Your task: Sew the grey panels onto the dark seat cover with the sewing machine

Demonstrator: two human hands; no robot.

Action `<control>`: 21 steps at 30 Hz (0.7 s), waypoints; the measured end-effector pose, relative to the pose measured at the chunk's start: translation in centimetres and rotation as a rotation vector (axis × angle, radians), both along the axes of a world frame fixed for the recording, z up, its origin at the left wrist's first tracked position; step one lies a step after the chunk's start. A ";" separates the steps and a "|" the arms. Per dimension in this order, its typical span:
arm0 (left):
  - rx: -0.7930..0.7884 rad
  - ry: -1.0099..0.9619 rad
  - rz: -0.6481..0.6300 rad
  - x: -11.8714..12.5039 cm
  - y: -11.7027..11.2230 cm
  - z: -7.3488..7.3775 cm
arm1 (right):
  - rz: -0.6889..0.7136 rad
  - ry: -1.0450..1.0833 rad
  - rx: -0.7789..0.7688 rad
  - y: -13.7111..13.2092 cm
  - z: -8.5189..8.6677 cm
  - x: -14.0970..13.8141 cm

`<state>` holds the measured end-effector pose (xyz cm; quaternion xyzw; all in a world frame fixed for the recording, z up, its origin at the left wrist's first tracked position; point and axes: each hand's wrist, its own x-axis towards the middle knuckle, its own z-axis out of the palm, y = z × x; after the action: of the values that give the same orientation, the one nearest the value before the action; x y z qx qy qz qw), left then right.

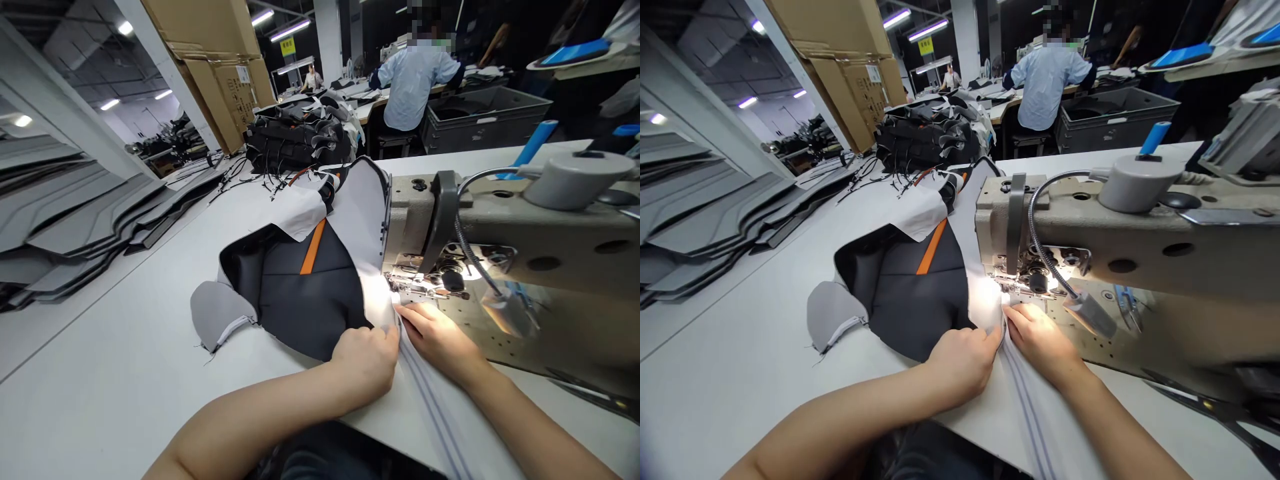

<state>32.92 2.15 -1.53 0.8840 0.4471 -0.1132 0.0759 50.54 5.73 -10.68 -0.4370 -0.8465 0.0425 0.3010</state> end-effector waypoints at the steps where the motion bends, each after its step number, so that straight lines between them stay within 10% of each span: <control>1: 0.004 0.021 0.009 0.3 0.1 -0.3 | -0.004 -0.001 0.019 0.0 -0.1 0.0; 10: 0.252 0.046 0.091 2.4 1.8 -2.3 | -0.203 -0.045 0.096 0.5 -1.0 -0.2; 16: 0.386 0.019 -0.215 0.6 0.0 -2.6 | -0.202 -0.078 0.138 0.1 -0.8 -0.5; 21: 0.360 0.007 -0.195 0.5 0.2 -2.8 | -0.101 -0.115 0.145 -0.5 -0.1 -0.7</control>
<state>33.45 2.35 -4.30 0.9221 0.3725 -0.0412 -0.0960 49.87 5.18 -10.81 -0.4578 -0.8401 -0.0594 0.2849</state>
